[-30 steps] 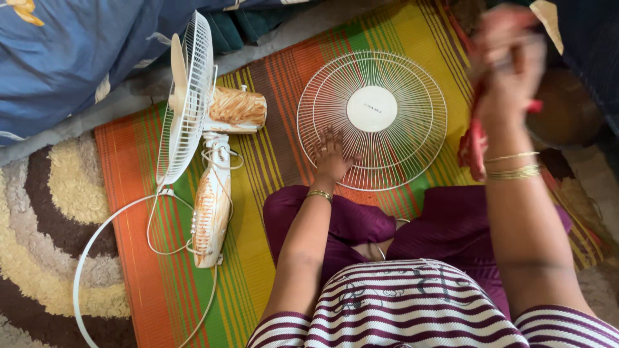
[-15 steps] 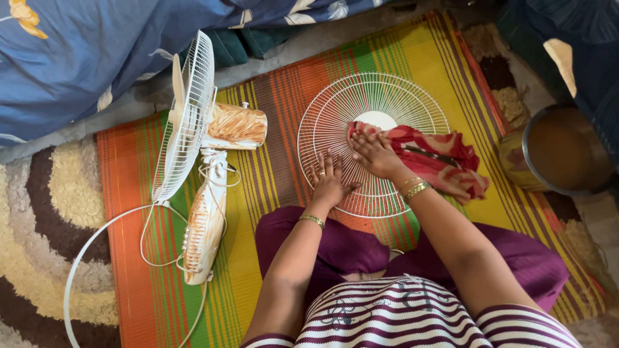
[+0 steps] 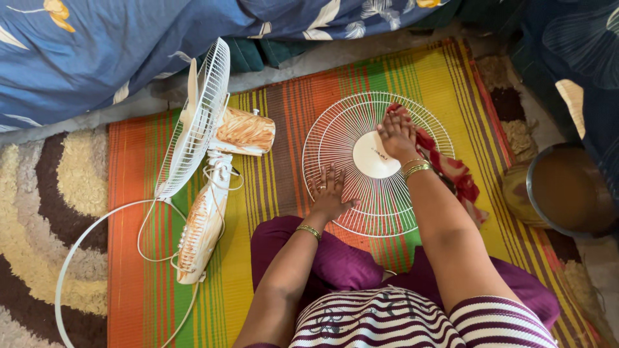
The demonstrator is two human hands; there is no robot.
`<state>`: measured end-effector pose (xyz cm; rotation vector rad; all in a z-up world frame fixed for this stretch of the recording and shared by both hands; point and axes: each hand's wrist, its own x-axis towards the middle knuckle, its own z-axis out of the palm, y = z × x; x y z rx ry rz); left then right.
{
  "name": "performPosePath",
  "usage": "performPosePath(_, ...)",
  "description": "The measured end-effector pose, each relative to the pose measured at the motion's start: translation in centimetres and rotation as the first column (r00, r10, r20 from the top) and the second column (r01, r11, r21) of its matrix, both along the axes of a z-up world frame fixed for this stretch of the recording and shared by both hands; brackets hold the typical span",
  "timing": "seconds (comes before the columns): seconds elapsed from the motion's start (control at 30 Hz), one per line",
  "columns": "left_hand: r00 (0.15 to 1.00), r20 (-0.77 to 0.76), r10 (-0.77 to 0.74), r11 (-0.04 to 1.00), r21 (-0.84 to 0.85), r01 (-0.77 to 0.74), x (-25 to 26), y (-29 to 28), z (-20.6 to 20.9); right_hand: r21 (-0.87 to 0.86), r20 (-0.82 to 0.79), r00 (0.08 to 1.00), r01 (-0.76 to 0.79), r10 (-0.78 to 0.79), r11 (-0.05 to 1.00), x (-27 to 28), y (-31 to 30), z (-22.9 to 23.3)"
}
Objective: The person wipes the front grille of a stand fan with a cloth while sitting on the floor.
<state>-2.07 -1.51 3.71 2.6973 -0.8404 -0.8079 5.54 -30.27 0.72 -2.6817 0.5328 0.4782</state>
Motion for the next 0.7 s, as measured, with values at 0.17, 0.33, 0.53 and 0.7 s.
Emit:
performPosePath(0.17,0.999,-0.044,0.003,1.000,0.023,-0.002,0.1,-0.2,0.7,0.087,-0.044,0.995,0.094,-0.090,0.992,0.3,-0.8,-0.3)
performPosePath(0.33,0.998,-0.064,-0.012,0.999,0.051,0.015,0.0,-0.2,1.3,-0.009,-0.084,0.996,0.022,-0.022,1.000,-0.9,0.4,0.7)
performPosePath(0.53,1.000,-0.024,-0.009,1.000,0.010,0.010,-0.2,-0.1,1.0,-0.002,-0.074,0.997,-0.007,0.007,1.000,-4.5,2.1,0.7)
performPosePath(0.7,0.999,-0.025,0.025,0.995,0.095,-0.023,0.0,-0.8,1.5,-0.048,-0.004,1.000,-0.022,0.021,0.999,-9.0,4.0,-0.4)
